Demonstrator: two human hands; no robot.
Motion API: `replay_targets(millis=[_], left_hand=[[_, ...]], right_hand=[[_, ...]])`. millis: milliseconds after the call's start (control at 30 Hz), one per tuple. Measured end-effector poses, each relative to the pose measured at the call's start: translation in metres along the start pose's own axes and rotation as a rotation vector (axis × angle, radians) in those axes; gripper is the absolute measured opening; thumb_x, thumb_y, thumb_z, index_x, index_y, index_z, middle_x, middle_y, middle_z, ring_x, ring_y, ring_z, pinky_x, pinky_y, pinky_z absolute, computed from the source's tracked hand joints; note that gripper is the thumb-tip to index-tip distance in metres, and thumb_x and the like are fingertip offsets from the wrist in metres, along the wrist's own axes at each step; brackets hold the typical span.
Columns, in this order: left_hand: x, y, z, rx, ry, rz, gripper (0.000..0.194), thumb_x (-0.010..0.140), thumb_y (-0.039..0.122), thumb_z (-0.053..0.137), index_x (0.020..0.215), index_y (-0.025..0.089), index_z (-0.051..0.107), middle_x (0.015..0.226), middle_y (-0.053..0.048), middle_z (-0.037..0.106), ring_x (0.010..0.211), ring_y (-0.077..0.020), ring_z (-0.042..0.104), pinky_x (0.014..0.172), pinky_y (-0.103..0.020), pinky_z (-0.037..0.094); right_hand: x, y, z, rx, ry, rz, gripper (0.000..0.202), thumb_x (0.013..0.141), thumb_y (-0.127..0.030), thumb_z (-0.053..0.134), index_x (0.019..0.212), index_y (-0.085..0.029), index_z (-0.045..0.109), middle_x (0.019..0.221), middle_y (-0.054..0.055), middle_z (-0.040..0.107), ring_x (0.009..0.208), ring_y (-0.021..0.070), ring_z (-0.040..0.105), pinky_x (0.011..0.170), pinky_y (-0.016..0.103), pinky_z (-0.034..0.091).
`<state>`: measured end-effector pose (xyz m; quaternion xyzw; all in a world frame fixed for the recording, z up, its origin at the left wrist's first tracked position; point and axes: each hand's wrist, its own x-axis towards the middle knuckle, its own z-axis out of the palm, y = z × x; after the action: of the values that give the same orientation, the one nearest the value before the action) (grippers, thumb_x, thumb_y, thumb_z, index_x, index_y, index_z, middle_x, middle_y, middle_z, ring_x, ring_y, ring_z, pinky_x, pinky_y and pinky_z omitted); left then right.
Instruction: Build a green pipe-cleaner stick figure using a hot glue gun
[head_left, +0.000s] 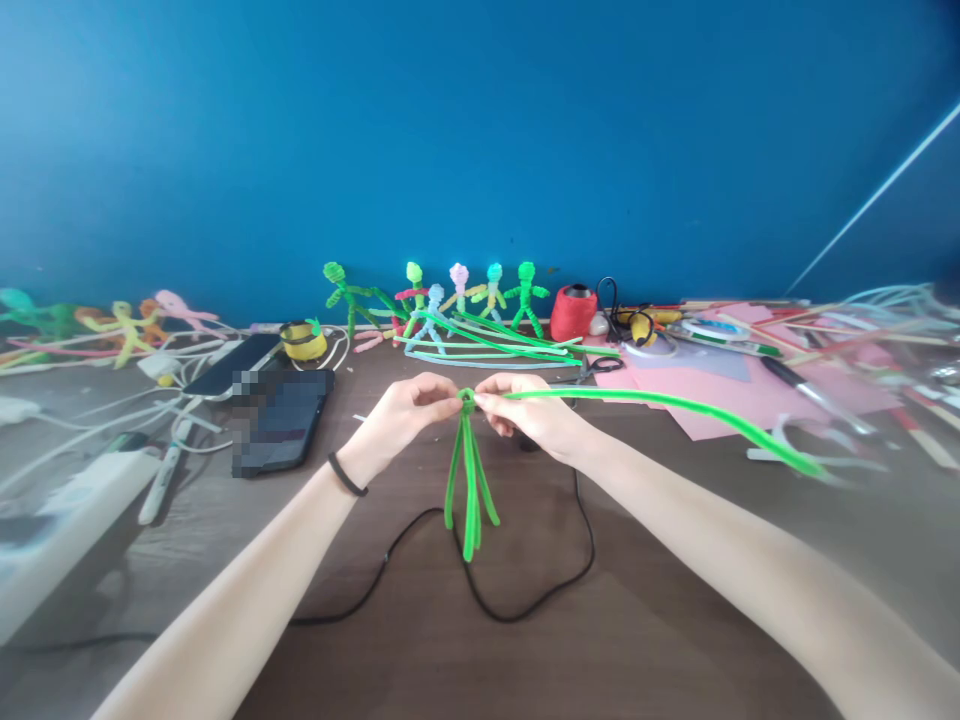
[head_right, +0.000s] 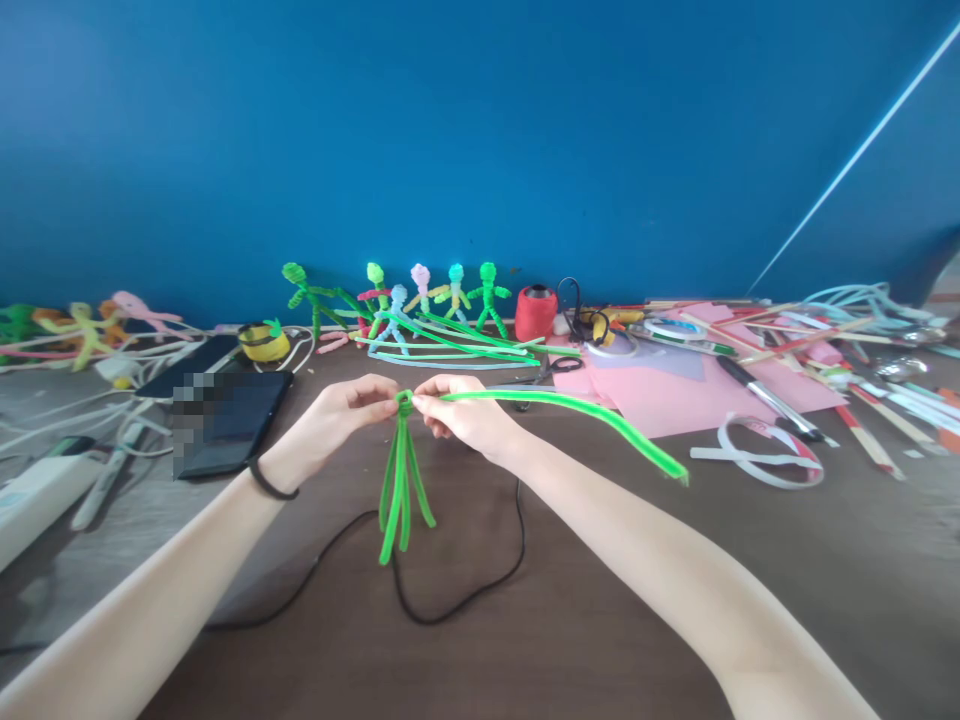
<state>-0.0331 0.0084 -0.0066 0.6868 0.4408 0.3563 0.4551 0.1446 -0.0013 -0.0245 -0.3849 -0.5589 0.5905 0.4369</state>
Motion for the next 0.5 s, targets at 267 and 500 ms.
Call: replay_targets(millis=[267, 500], left_hand=[[0.000, -0.004, 0.003, -0.123, -0.036, -0.008, 0.018, 0.067, 0.030, 0.066, 0.069, 0.014, 0.059, 0.074, -0.001, 0.058, 0.072, -0.0127, 0.050, 0.069, -0.025, 0.036], [0.000, -0.014, 0.009, -0.357, -0.077, -0.083, 0.017, 0.069, 0.029, 0.066, 0.070, 0.014, 0.059, 0.068, 0.001, 0.056, 0.069, -0.0114, 0.050, 0.067, -0.024, 0.035]], right_hand=[[-0.001, 0.000, 0.000, 0.015, -0.023, -0.011, 0.018, 0.070, -0.029, 0.062, 0.075, -0.013, 0.056, 0.052, -0.004, 0.052, 0.043, 0.0047, 0.044, 0.044, 0.020, 0.034], [0.000, 0.001, -0.002, 0.055, -0.046, 0.008, 0.022, 0.067, -0.033, 0.065, 0.075, -0.014, 0.057, 0.052, -0.004, 0.052, 0.043, 0.0056, 0.045, 0.043, 0.020, 0.033]])
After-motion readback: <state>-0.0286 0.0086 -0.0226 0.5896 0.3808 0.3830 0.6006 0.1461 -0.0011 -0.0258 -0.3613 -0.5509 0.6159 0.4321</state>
